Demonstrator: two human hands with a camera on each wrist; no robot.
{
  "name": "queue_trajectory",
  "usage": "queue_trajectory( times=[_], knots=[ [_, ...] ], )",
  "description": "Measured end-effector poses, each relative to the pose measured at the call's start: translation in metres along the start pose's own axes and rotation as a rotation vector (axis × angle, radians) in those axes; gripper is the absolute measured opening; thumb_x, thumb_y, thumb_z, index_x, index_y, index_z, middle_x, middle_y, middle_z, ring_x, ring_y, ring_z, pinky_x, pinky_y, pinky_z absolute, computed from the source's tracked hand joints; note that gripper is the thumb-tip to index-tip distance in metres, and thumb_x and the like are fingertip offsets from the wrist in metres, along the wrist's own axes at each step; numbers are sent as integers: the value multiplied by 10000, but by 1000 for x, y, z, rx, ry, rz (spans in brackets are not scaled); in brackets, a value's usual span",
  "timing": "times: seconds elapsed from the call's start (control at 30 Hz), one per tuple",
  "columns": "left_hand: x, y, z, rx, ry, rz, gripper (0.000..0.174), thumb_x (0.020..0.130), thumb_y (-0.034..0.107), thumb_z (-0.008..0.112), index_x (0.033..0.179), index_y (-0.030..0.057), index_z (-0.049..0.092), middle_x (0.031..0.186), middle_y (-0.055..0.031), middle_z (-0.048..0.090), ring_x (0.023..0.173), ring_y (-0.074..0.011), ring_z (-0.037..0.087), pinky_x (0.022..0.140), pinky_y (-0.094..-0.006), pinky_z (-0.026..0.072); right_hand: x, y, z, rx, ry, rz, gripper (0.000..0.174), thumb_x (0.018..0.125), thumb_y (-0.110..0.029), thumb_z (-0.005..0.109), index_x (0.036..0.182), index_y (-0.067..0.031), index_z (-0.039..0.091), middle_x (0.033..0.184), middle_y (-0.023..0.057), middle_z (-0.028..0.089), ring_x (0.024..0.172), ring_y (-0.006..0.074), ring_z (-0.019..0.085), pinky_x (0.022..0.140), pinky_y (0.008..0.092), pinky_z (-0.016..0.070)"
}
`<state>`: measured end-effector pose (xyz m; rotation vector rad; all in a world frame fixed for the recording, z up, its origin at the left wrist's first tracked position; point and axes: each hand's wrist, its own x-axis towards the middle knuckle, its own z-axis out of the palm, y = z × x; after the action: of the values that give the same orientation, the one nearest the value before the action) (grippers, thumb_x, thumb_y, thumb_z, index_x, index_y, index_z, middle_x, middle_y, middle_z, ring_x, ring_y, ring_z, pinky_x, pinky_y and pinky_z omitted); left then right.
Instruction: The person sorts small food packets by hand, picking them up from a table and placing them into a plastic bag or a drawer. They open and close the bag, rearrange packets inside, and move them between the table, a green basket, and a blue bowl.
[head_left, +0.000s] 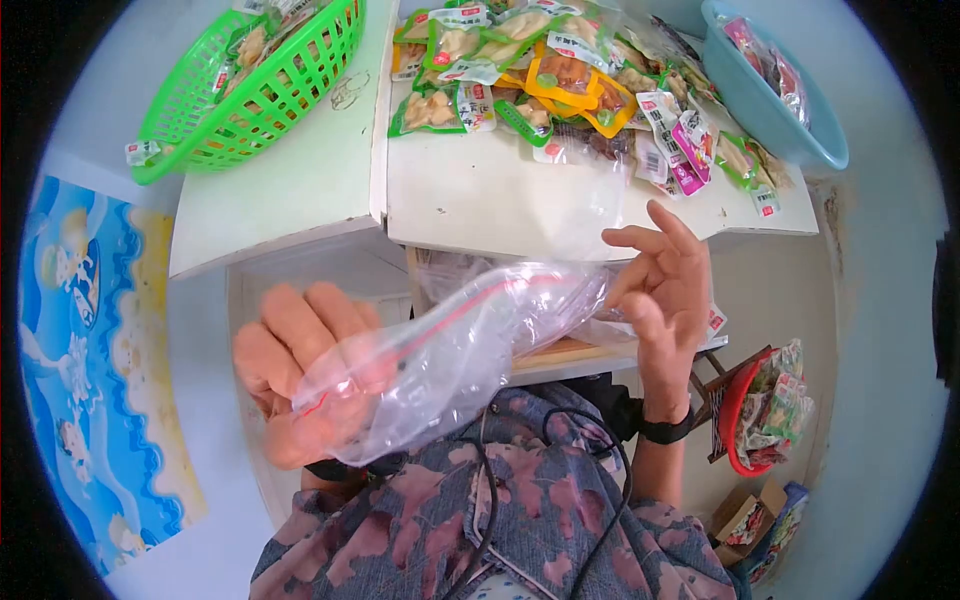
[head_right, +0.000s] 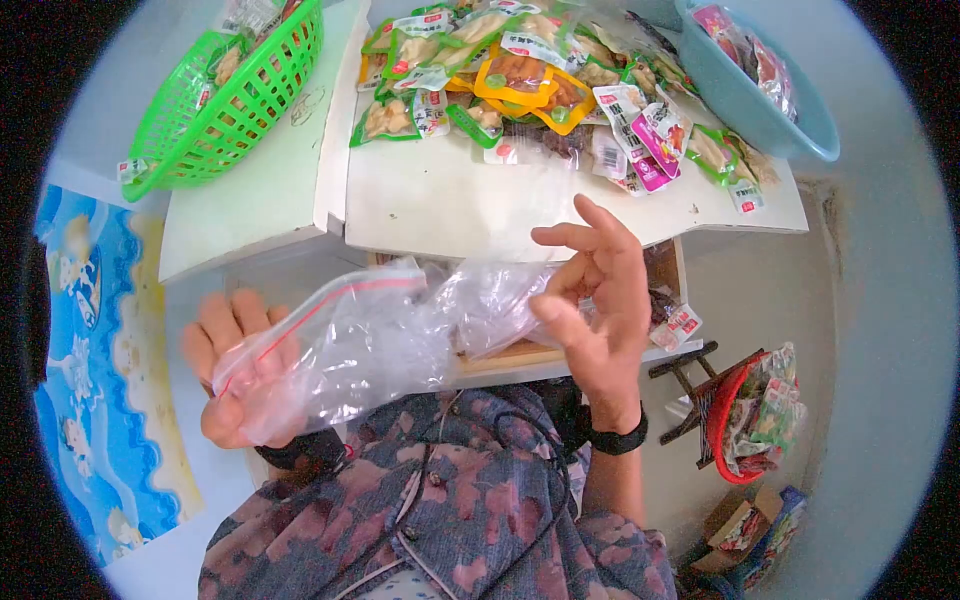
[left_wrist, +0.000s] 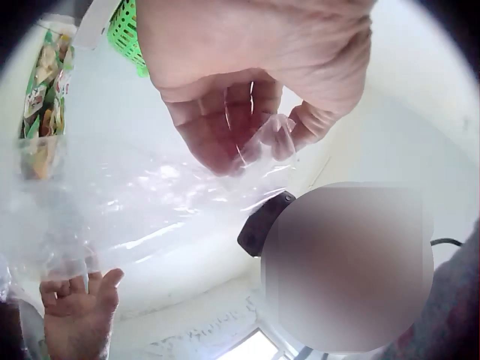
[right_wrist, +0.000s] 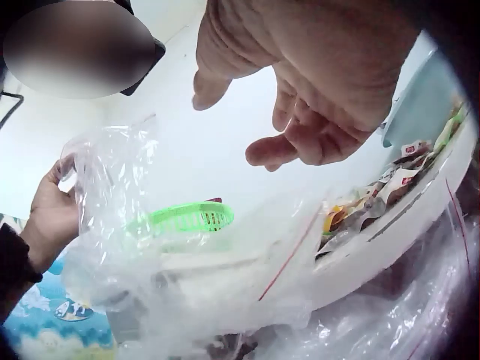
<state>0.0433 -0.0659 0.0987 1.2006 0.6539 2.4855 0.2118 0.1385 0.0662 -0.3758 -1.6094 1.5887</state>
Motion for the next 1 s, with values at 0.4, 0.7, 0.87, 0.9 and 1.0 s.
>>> queue_trajectory(
  times=[0.4, 0.7, 0.87, 0.9, 1.0],
  knots=[
    [0, 1, -18, 277, 349, -229, 120, 881, 134, 594, 931, 53, 522, 1023, -137, 614, 960, -286, 668, 780, -408, 593, -40, 45, -23, -1147, -641, 12, 98, 889, -151, 672, 945, -74, 695, 897, 126, 692, 803, 385, 672, 726, 477, 536],
    [-9, -8, -25, 220, 374, -243, 120, 893, 104, 575, 970, 27, 525, 1125, -183, 665, 1071, -306, 685, 850, -410, 610, -9, -15, -17, -521, -16, 141, 319, 989, -276, 660, 1189, -31, 699, 1145, 156, 715, 1097, 278, 672, 919, 380, 511],
    [-14, -17, -13, 176, 320, -309, 93, 898, 59, 584, 952, 20, 518, 1112, -190, 669, 996, -267, 689, 802, -368, 596, 12, -23, 8, -206, -8, -104, 381, 871, -167, 793, 1192, 5, 683, 1305, 167, 673, 1162, 310, 628, 1036, 404, 457],
    [-16, -16, -13, 236, 245, -330, 103, 903, 63, 594, 964, 29, 518, 1089, -180, 667, 952, -243, 669, 792, -370, 577, 14, -29, 12, -326, -114, -151, 375, 845, -122, 803, 1177, 5, 685, 1287, 162, 683, 1150, 307, 634, 1024, 399, 467],
    [-20, -15, -13, 509, 115, -337, 131, 900, 34, 616, 987, 44, 518, 1038, -156, 661, 834, -171, 601, 752, -351, 523, 8, -28, 20, -422, -229, -82, 314, 777, 44, 761, 1083, 1, 704, 1144, 138, 734, 1047, 305, 655, 919, 387, 508]
  ],
)
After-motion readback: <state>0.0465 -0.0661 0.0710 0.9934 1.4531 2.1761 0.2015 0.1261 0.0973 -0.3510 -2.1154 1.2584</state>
